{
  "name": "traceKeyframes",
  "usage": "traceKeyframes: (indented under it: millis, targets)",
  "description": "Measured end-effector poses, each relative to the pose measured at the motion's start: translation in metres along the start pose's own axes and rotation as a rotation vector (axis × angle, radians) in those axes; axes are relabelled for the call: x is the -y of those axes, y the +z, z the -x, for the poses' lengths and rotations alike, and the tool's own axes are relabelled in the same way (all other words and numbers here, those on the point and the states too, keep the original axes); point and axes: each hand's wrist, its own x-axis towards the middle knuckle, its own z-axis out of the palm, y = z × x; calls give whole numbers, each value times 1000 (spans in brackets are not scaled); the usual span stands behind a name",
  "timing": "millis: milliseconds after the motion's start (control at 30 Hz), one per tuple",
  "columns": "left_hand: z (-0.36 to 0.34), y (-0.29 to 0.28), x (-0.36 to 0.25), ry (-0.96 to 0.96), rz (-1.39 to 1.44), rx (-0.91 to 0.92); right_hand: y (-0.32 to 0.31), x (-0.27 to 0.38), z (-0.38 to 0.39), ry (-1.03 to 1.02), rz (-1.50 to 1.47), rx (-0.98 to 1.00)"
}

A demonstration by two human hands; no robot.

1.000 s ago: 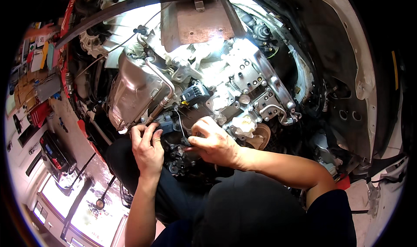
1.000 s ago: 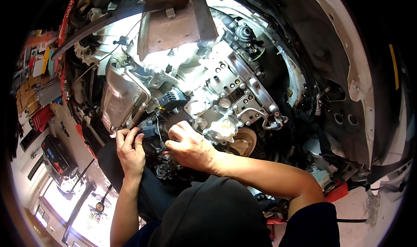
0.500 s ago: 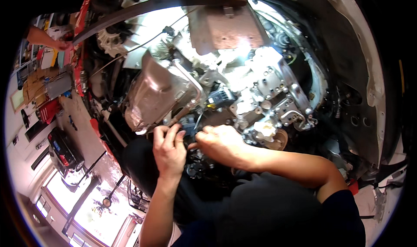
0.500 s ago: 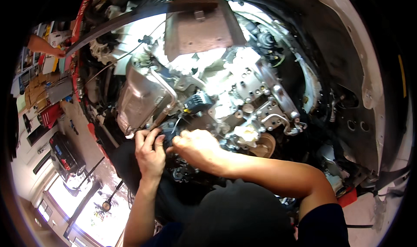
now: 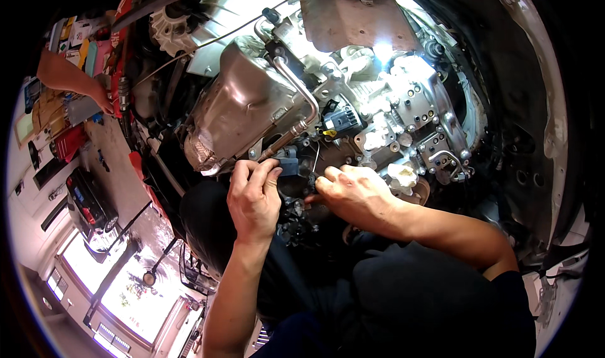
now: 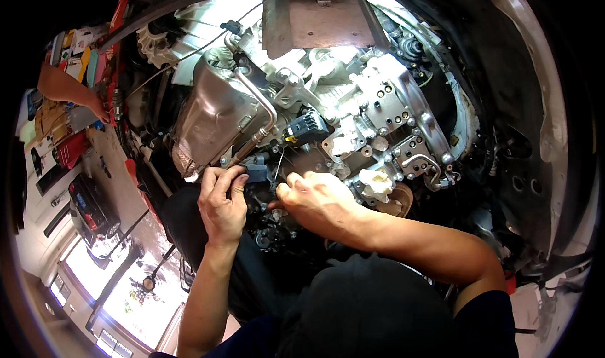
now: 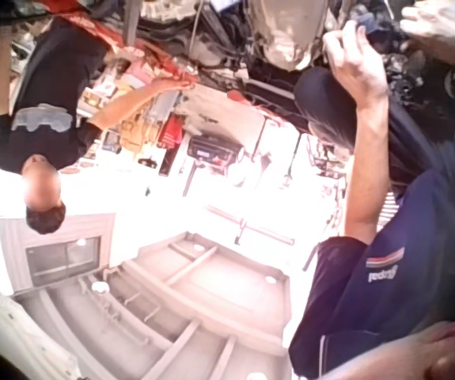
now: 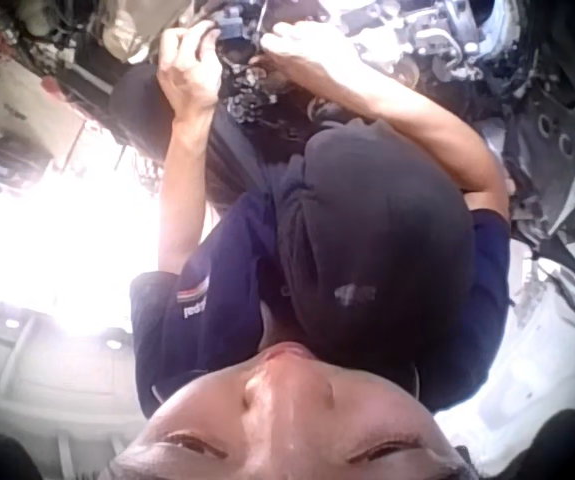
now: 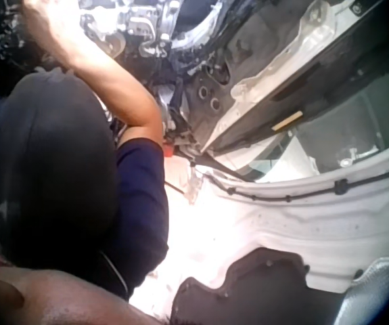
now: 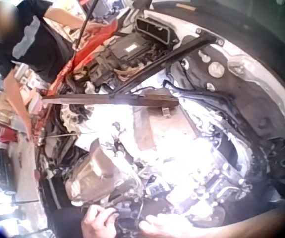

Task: The person works on various components within a car's engine bay, connecting wires by hand, using a spray can on parts, and positioning a metal component over the engine.

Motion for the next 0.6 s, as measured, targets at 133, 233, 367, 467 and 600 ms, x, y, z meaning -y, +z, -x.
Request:
traceKeyframes:
  millis: [133,233,367,467,600]
  targets:
    - [1,-2,-1,-27,26,-6,-4,5,-1,2,42,49]
    - [1,0,1,-6,35,-16,-5,5,6,-16,92,75]
    - [1,-2,0,3,30,-12,-7,-5,13,78,-89,13]
    - [0,-2,-1,-24,18,7,-16,-6,12,247,-168,37]
    - [-6,-3,-4,153,-123,27,-5,-9,14,142,-152,-71]
